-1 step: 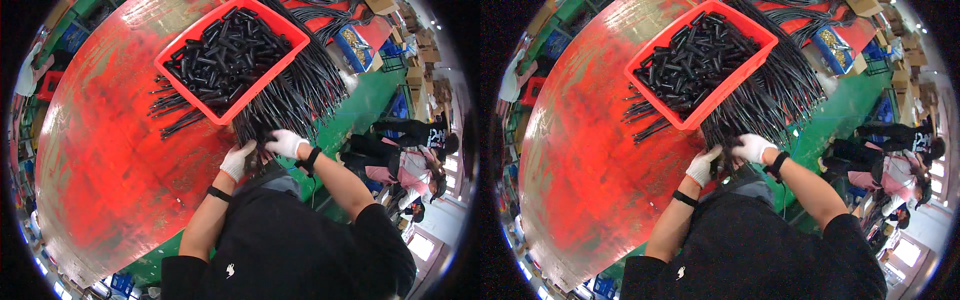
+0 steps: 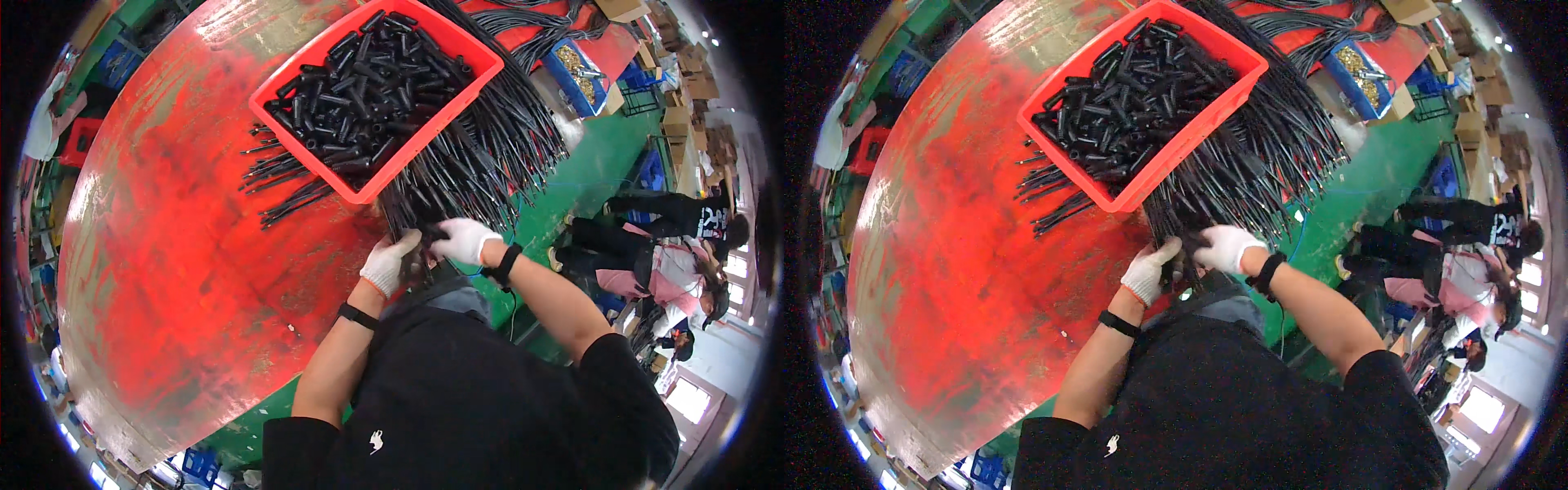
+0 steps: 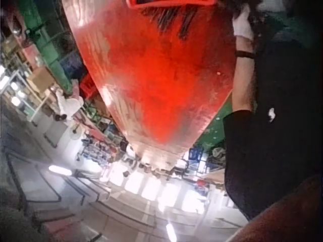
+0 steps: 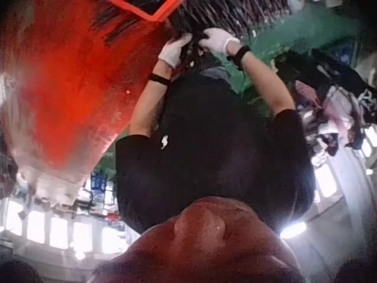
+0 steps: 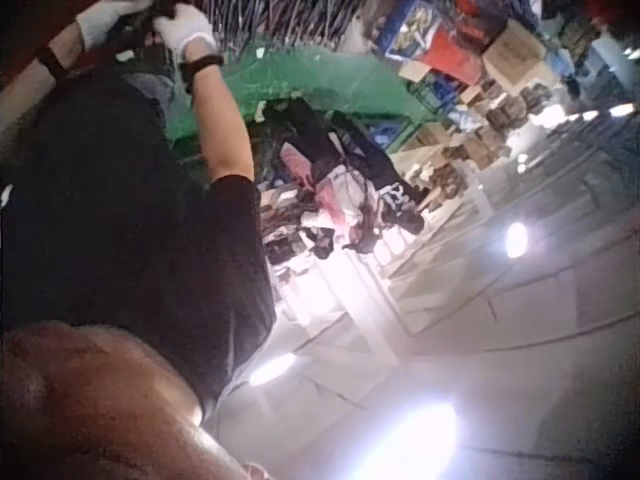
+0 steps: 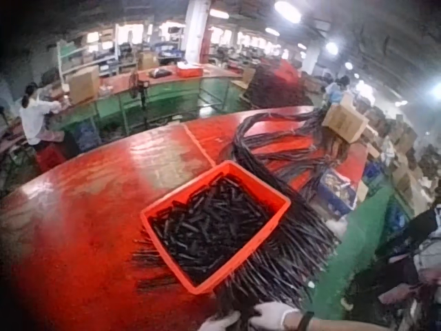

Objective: Fitting plastic sleeves onto the ends of cable bundles and then pressing metal tips using a bench-mounted machine.

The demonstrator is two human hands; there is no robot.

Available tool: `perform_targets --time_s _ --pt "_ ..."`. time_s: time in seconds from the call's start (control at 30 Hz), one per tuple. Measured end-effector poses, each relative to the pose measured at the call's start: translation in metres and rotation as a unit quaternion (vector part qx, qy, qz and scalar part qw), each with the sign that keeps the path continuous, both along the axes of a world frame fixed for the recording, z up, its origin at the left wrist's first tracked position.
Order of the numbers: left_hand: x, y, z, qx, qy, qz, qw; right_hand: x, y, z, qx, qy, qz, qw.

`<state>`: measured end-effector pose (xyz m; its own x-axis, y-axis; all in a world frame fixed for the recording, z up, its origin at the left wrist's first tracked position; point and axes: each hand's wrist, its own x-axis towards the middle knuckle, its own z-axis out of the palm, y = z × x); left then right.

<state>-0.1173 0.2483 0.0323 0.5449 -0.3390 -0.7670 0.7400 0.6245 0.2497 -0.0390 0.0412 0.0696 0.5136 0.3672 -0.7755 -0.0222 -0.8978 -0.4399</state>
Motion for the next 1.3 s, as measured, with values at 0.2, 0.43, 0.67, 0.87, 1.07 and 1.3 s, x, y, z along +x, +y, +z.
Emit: perform_targets --time_s 0.2,0.43,0.67,0.87,1.07,1.3 --pt "0.001 -0.008 -0.02 0.041 -0.048 -0.012 0.998 -0.034 0.018 0.01 -0.025 -0.006 0.032 0.999" --pt "-0.001 0.001 -0.04 0.079 -0.065 -0.071 0.992 -0.032 -0.035 0.018 0.171 0.114 -0.184 0.961" --pt "-0.002 -0.002 -0.022 0.064 -0.034 -0.01 0.997 -0.044 -0.023 -0.016 0.158 0.075 -0.118 0.977" --pt "-0.008 0.002 -0.033 0.034 -0.029 0.025 0.999 -0.07 -0.047 -0.01 0.182 0.125 -0.211 0.952" --pt "-0.003 0.005 -0.045 0.027 -0.063 -0.033 0.997 -0.09 -0.065 0.005 0.173 0.089 -0.175 0.965" --pt "0.005 -0.013 -0.022 0.057 -0.057 -0.021 0.997 -0.104 -0.07 0.007 0.145 0.079 -0.128 0.978"
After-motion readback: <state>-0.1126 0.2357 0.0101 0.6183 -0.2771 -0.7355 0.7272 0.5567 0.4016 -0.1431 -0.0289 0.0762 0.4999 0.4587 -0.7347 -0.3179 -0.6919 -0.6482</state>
